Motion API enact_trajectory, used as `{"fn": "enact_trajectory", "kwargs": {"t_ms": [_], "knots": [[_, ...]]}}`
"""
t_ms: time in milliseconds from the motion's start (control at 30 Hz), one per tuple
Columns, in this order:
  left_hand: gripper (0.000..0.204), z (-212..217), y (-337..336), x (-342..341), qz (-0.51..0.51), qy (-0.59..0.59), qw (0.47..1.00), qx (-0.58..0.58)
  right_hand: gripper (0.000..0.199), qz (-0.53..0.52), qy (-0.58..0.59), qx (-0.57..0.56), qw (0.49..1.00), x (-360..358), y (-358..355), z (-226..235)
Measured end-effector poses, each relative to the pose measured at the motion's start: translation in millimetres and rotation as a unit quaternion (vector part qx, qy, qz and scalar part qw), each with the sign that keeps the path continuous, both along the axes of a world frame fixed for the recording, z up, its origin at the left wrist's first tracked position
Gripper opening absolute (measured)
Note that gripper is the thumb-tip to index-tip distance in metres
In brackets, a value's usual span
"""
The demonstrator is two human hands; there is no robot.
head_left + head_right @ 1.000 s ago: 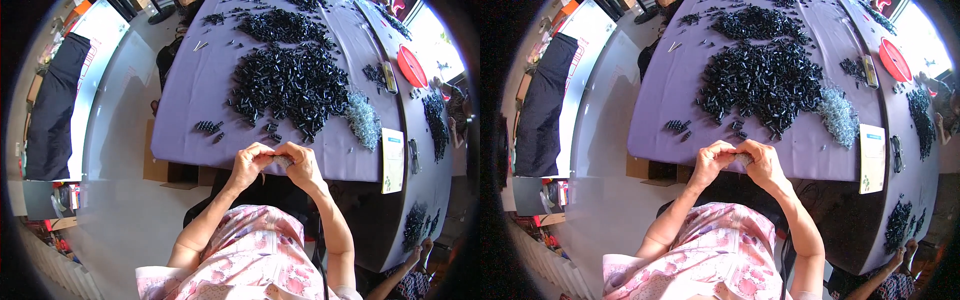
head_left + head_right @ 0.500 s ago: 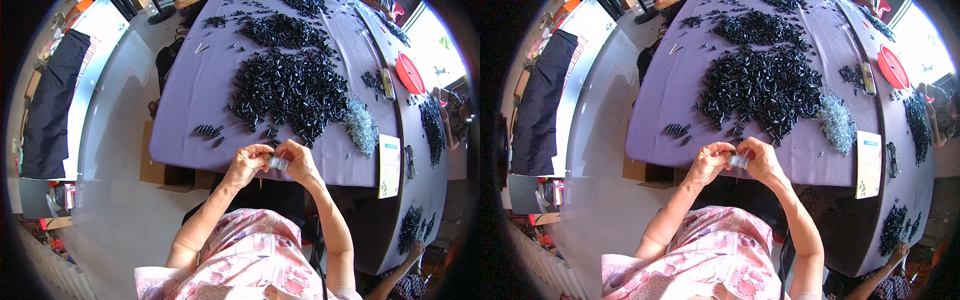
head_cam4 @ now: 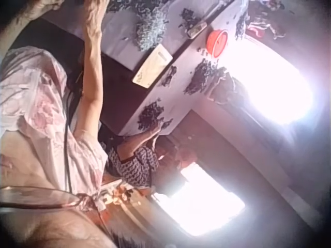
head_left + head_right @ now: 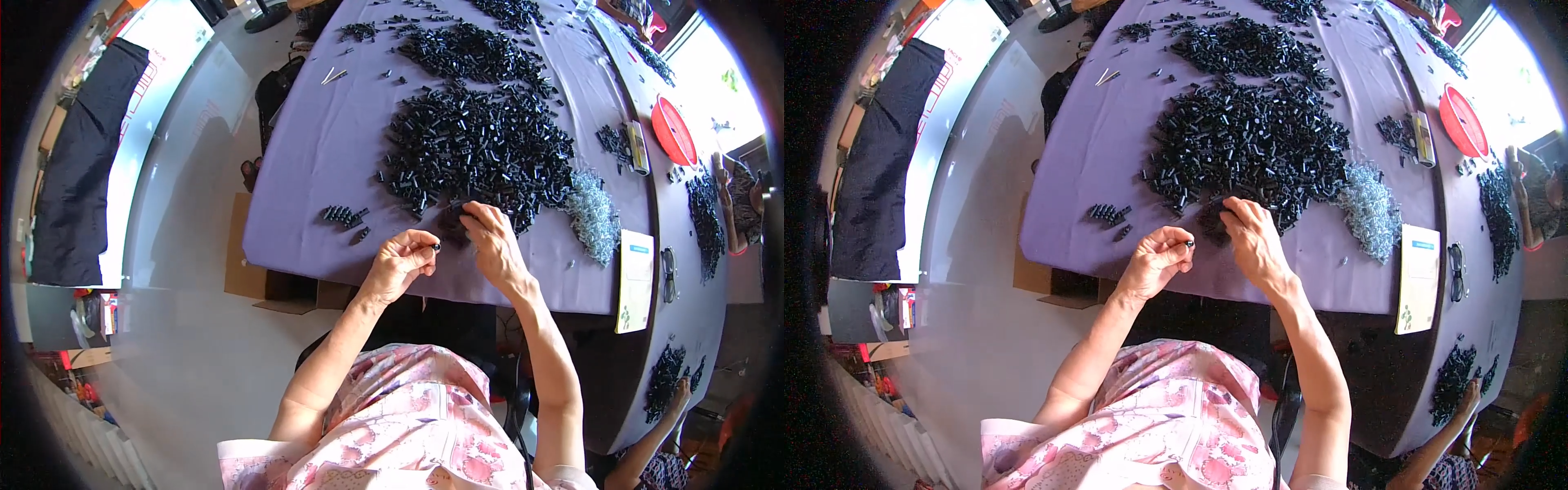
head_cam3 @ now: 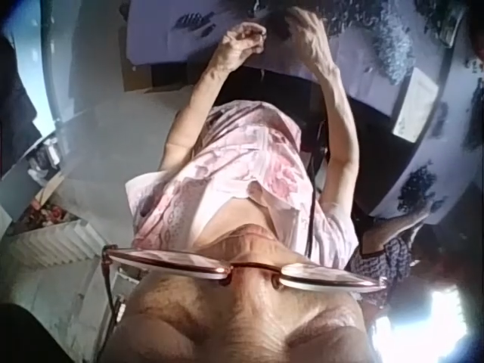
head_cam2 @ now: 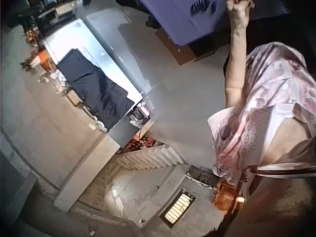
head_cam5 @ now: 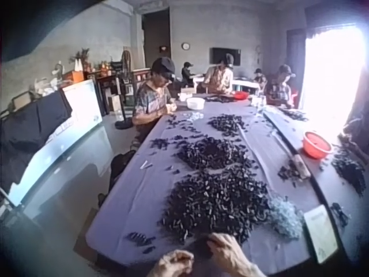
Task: Assembling small metal pins or hooks into black plastic sleeves at a workshop table.
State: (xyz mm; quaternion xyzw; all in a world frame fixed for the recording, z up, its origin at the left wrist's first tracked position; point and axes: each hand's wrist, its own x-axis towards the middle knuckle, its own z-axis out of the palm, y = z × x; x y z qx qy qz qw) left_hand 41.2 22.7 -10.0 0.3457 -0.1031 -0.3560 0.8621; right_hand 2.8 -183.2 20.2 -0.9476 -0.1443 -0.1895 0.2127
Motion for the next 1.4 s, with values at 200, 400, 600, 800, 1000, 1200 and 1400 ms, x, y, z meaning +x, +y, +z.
{"fn": "enact_trajectory", "kwargs": {"t_ms": [200,400,600,800,1000,1200,1400], "knots": [[0.013,3.7,-3.0,-1.9,0.023,0.005,1.0,0.0,0.029,-0.063,-0.016,-0.051,0.997,-20.9,-11.7,14.7],[0.014,5.3,-4.0,-3.9,0.037,0.004,0.999,0.031,0.033,-0.087,-0.025,-0.035,0.995,-19.7,-7.7,17.7],[0.018,0.8,-4.0,-6.5,0.043,-0.005,0.998,0.052,0.017,-0.016,-0.055,-0.044,0.997,15.7,5.1,17.4],[0.018,4.1,-5.4,-7.3,0.045,0.002,0.997,0.06,0.016,0.018,-0.023,-0.076,0.997,26.2,3.7,13.4],[0.018,4.3,-5.0,-7.1,0.052,0.005,0.996,0.067,0.01,0.018,0.017,-0.121,0.992,30.2,0.2,18.8],[0.015,1.9,-4.8,-9.0,0.063,-0.011,0.997,0.048,0.033,-0.073,0.024,0.112,0.991,3.9,10.1,19.5],[0.015,5.3,-5.7,-8.7,0.049,-0.008,0.996,0.08,0.035,-0.066,0.144,0.447,0.881,-34.9,28.2,8.4]]}}
